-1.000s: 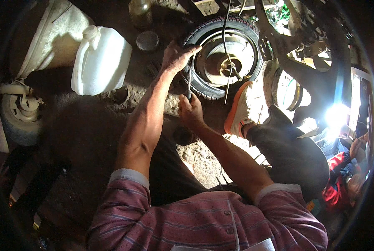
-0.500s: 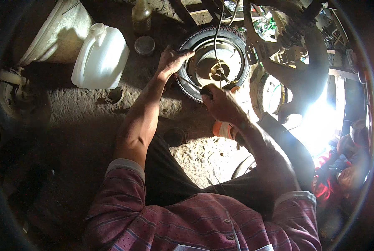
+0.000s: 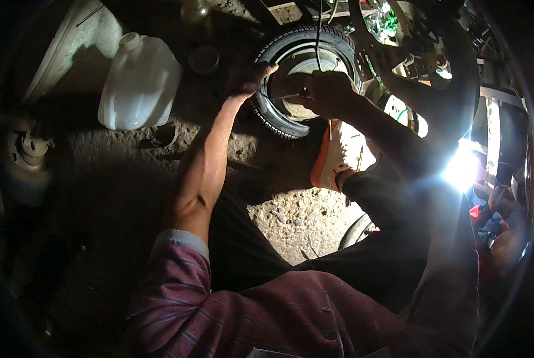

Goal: The person uses a metal tire lever to pry the bead of a small tire off its rim. They repeatedly insert the lever between the tire and rim, lever the bead over the edge, and reposition the tool around the circumference.

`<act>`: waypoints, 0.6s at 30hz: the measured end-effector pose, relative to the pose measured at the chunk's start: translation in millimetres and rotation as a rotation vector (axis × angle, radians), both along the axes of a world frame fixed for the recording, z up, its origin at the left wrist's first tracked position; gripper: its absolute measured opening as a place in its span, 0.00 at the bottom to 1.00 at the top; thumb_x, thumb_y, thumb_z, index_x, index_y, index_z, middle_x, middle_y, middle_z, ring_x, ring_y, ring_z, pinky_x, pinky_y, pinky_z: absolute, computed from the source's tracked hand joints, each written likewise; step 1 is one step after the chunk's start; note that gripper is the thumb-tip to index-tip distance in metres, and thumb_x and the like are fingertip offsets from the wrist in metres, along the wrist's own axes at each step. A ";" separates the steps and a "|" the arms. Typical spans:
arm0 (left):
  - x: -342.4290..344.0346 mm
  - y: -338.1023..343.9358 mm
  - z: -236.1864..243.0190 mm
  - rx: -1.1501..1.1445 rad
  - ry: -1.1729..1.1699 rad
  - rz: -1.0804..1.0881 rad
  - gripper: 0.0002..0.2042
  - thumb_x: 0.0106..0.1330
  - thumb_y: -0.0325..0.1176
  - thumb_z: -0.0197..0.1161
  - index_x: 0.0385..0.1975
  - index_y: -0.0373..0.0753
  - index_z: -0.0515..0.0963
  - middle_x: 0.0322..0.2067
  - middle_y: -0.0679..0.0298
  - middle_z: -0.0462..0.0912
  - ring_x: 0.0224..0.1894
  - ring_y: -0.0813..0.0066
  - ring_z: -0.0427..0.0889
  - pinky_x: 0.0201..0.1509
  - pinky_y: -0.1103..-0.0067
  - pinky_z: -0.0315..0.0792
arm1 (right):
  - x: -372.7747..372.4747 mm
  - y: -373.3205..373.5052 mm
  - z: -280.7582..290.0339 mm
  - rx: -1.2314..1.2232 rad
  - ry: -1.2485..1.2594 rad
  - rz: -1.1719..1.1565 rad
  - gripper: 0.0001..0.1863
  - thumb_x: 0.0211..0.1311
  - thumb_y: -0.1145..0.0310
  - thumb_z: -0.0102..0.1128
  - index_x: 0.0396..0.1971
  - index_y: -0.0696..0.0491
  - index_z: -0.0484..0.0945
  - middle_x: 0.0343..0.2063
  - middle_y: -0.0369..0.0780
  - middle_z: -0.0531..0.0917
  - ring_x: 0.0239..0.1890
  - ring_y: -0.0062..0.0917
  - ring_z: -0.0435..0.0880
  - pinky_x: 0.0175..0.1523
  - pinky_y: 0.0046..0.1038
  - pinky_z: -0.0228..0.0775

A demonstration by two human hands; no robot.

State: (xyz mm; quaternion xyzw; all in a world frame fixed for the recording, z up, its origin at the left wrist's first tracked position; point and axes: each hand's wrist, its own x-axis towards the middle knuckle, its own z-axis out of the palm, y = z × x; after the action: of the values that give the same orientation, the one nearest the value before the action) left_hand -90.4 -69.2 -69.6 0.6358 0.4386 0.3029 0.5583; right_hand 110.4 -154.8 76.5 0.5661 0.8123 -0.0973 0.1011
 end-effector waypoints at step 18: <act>5.7 1.5 -14.1 -0.001 -0.155 0.025 0.24 0.58 0.30 0.75 0.55 0.33 0.80 0.52 0.55 0.86 0.52 0.65 0.84 0.59 0.70 0.77 | 27.1 44.7 -26.7 0.013 0.060 0.200 0.22 0.51 0.45 0.73 0.29 0.51 0.86 0.30 0.40 0.84 0.36 0.37 0.87 0.41 0.41 0.80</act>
State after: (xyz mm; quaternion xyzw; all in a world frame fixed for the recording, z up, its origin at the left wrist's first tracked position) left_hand -84.7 -67.7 -83.6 0.6046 0.4020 0.3581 0.5870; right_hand 137.5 -110.1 49.8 0.4796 0.8680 -0.0985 0.0826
